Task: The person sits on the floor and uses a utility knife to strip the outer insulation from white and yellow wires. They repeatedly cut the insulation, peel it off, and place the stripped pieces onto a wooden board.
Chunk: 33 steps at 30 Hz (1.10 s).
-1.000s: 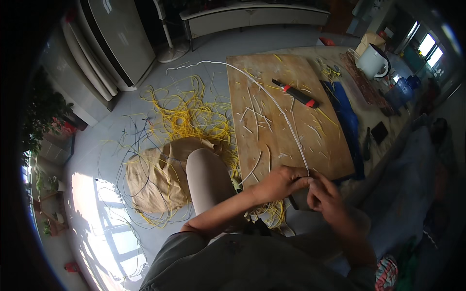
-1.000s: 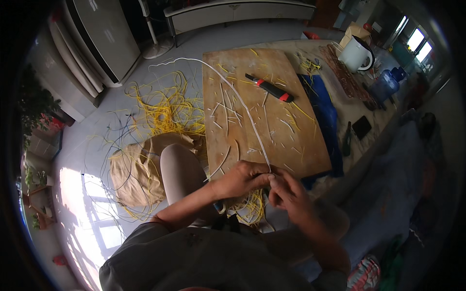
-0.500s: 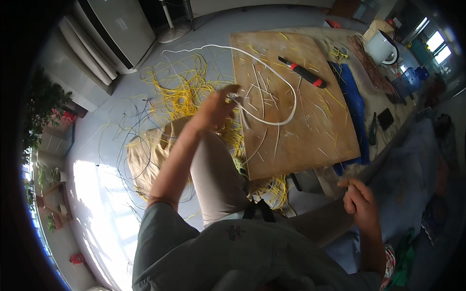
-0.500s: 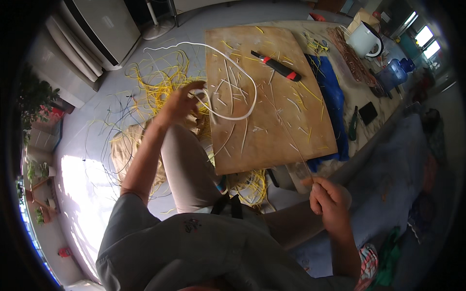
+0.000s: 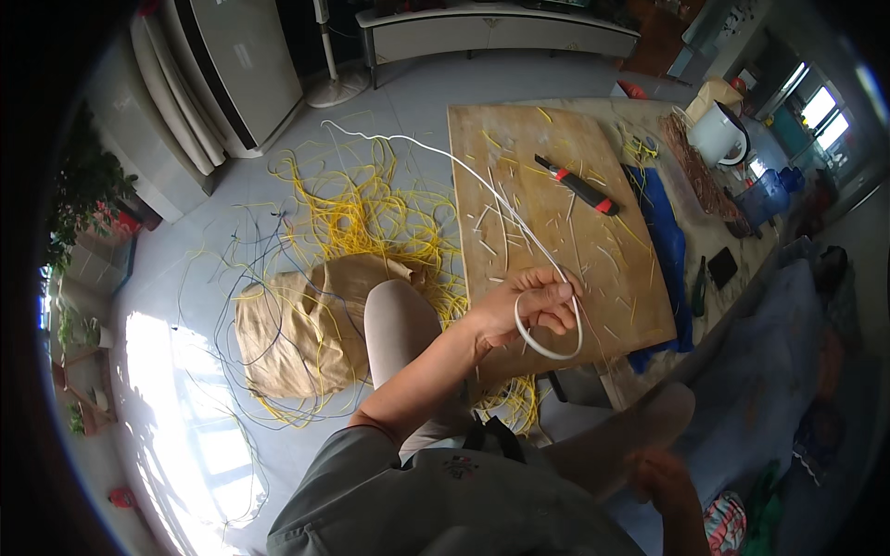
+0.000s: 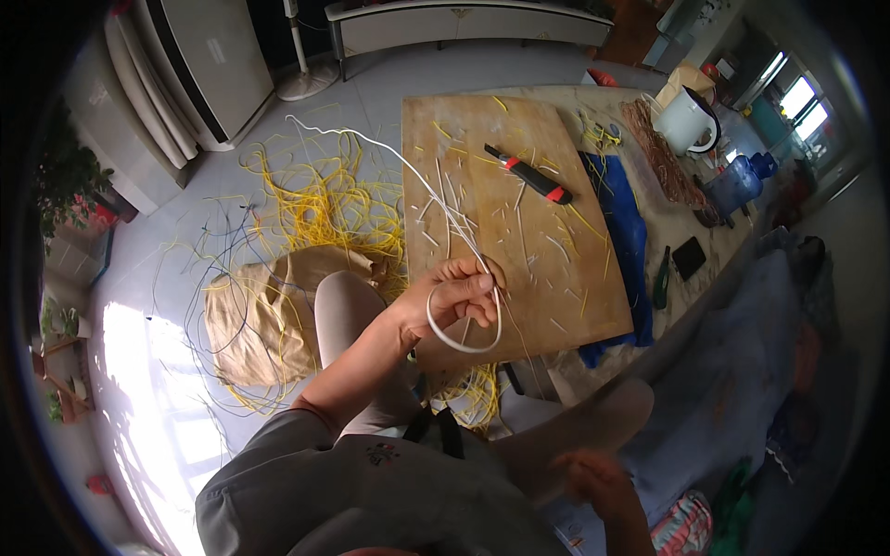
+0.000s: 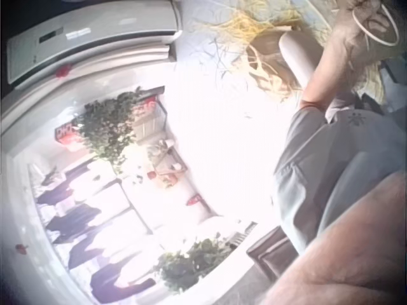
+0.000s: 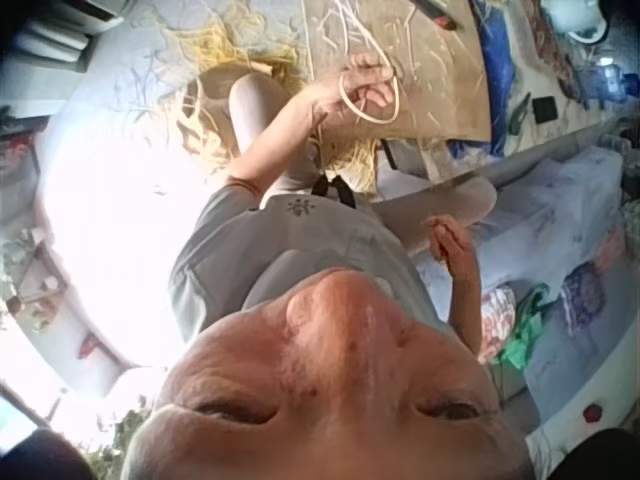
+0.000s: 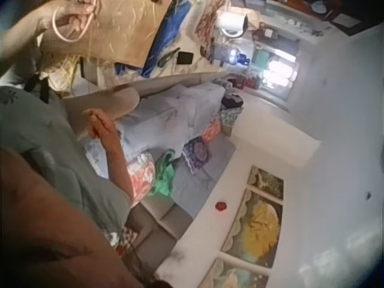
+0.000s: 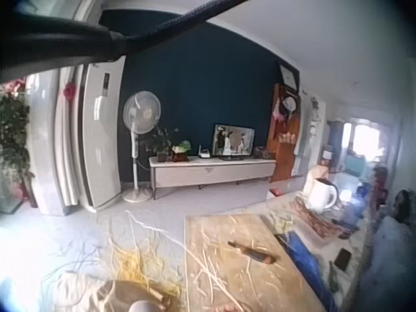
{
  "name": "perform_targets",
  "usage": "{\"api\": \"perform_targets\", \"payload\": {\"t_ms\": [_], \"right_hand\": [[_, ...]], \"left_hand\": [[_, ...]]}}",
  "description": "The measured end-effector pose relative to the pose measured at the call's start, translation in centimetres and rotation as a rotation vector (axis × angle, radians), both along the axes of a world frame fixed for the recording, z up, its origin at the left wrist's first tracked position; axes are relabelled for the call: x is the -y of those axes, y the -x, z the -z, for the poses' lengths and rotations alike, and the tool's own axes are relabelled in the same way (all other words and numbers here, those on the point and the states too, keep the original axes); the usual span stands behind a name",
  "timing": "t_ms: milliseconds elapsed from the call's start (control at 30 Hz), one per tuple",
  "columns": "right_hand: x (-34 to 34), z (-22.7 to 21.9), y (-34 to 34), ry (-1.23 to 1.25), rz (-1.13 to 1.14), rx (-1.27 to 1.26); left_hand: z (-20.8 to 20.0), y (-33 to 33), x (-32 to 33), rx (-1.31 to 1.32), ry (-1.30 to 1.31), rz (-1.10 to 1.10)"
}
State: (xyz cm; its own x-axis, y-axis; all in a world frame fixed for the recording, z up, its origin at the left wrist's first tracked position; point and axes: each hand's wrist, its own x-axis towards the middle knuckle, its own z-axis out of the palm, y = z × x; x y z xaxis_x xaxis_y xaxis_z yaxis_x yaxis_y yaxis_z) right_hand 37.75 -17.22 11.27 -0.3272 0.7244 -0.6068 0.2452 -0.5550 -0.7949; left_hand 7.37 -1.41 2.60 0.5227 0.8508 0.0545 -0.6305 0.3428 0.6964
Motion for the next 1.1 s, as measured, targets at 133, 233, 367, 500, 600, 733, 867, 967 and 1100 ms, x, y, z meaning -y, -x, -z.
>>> {"api": "perform_targets", "payload": {"t_ms": [133, 233, 367, 500, 600, 733, 867, 967, 1100], "right_hand": [[-0.2, 0.8, 0.1, -0.07, -0.106, -0.037], [-5.3, 0.7, 5.3, -0.031, -0.007, -0.126], [-9.7, 3.2, 7.5, -0.053, 0.006, -0.184], [-9.8, 2.3, 7.2, 0.066, 0.086, -0.399], [-9.5, 2.7, 6.3, 0.149, 0.074, -0.398], [-8.7, 3.8, 7.5, 0.199, 0.018, -0.376], [-8.8, 4.5, 7.3, 0.199, 0.076, -0.399], [-8.1, 4.5, 7.4, 0.155, 0.067, -0.378], [-7.5, 5.0, 8.1, 0.107, 0.002, -0.395]], "left_hand": [[-1.3, -2.4, 2.0, -0.169, -0.147, 0.037], [-0.3, -4.2, 3.8, -0.365, -0.271, 0.18], [-0.7, -1.9, 2.4, -0.682, -0.477, 0.247], [2.1, 7.3, -0.7, -1.21, -0.909, -0.27], [2.7, 15.6, -1.3, -1.75, -0.761, -0.636], [5.1, 17.4, -0.9, -2.0, -0.985, -0.454], [5.9, 19.0, 0.9, -2.101, -0.857, -0.341], [5.0, 21.7, 2.7, -1.963, -0.736, -0.558], [0.1, 13.5, 4.6, -0.952, -0.173, -0.481]]}}
